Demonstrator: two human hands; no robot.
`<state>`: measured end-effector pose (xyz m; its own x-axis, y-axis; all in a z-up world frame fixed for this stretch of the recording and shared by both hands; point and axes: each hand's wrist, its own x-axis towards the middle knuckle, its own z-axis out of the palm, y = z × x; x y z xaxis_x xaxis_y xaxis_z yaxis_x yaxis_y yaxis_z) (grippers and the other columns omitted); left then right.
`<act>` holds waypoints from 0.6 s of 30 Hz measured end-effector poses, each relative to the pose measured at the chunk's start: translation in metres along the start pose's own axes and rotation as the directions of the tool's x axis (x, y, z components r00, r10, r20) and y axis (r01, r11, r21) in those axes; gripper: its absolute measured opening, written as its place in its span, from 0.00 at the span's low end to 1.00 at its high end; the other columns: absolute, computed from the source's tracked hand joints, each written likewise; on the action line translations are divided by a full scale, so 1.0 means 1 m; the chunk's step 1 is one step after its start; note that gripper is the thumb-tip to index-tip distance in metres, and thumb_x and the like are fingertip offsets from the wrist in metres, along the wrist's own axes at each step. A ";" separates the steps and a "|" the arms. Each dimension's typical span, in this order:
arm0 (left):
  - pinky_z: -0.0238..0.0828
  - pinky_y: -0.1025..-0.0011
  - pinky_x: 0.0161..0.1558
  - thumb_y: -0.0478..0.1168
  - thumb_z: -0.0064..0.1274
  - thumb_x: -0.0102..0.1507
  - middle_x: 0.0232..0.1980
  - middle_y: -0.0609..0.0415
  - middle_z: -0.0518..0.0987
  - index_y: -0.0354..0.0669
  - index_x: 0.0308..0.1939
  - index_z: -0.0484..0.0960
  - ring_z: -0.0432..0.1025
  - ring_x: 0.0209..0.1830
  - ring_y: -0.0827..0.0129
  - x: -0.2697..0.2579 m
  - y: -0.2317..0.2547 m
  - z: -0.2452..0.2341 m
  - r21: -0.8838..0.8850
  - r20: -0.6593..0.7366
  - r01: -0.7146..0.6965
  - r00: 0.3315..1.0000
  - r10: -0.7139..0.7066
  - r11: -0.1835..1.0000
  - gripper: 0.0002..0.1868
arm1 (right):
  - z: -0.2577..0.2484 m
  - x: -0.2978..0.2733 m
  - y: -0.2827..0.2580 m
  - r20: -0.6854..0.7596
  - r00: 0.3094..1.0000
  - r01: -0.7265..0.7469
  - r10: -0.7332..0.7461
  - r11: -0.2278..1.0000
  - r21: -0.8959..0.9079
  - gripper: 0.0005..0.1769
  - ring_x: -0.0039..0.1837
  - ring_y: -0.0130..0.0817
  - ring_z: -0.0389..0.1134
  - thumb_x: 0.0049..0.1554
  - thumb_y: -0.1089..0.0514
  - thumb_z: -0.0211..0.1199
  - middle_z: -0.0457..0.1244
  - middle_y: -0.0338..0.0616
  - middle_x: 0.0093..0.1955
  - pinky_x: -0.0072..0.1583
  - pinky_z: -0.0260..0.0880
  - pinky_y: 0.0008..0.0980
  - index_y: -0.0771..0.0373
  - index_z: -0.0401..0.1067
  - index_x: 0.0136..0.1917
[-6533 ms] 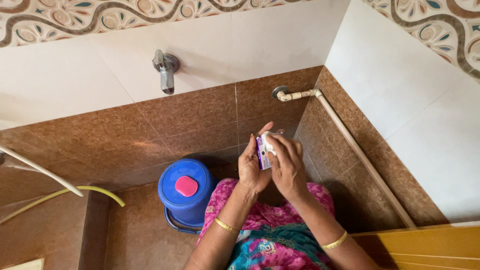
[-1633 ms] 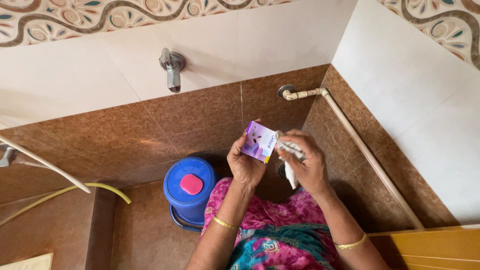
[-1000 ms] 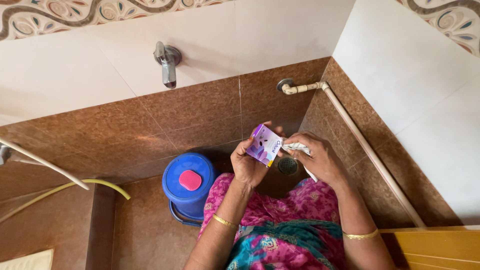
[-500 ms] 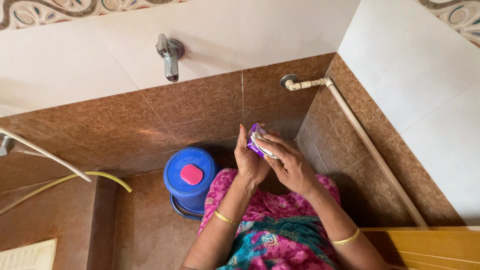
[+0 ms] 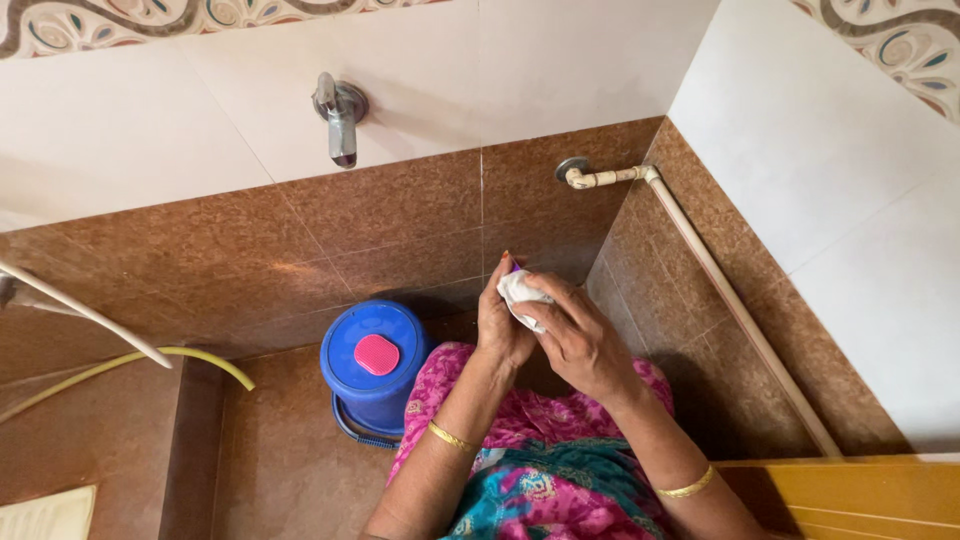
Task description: The person sits on the bathroom floor and wipes a toothpaste tube, a wall-mounted toothbrush holder, a small box, and a pink plastic lid using a white cloth. The person places the cleaned items back on the holder or floor.
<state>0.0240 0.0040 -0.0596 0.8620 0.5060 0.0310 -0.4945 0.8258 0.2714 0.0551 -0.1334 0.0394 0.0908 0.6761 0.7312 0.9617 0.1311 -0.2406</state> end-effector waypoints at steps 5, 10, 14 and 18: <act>0.77 0.64 0.47 0.51 0.50 0.71 0.41 0.57 0.80 0.52 0.46 0.78 0.76 0.42 0.67 0.000 0.006 -0.008 0.093 -0.114 -0.106 0.987 0.117 0.990 0.10 | 0.019 -0.028 0.022 0.040 0.997 -0.061 0.061 0.998 0.008 0.18 0.67 0.46 0.68 0.54 0.67 0.67 0.61 0.51 0.69 0.63 0.77 0.39 0.61 0.69 0.57; 0.78 0.61 0.53 0.49 0.53 0.73 0.52 0.57 0.78 0.48 0.53 0.74 0.75 0.51 0.69 0.001 0.010 -0.010 0.270 0.001 -0.068 0.998 0.070 0.961 0.12 | 0.023 -0.047 0.061 -0.030 0.873 -0.424 0.487 0.787 0.449 0.17 0.57 0.35 0.71 0.58 0.63 0.66 0.68 0.48 0.57 0.53 0.77 0.33 0.59 0.69 0.60; 0.76 0.63 0.57 0.46 0.56 0.73 0.59 0.48 0.77 0.42 0.70 0.71 0.75 0.56 0.65 -0.008 0.010 0.007 0.254 0.131 -0.039 0.991 0.005 0.967 0.24 | 0.026 -0.053 0.071 0.088 0.792 -0.453 0.604 0.485 0.748 0.15 0.51 0.25 0.69 0.62 0.64 0.66 0.69 0.45 0.51 0.52 0.71 0.25 0.62 0.70 0.62; 0.78 0.62 0.57 0.50 0.55 0.66 0.62 0.48 0.78 0.50 0.72 0.66 0.77 0.57 0.65 -0.020 0.013 0.031 0.175 0.149 0.045 0.986 -0.071 0.984 0.32 | 0.022 -0.048 0.068 0.070 0.798 -0.593 0.599 0.757 0.274 0.16 0.50 0.31 0.74 0.61 0.59 0.64 0.71 0.47 0.51 0.46 0.77 0.31 0.59 0.69 0.62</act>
<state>0.0034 -0.0032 -0.0271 0.9021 0.4027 0.1550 -0.4282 0.7913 0.4366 0.1105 -0.1412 -0.0264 0.6308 0.6682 0.3945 0.6036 -0.1031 -0.7906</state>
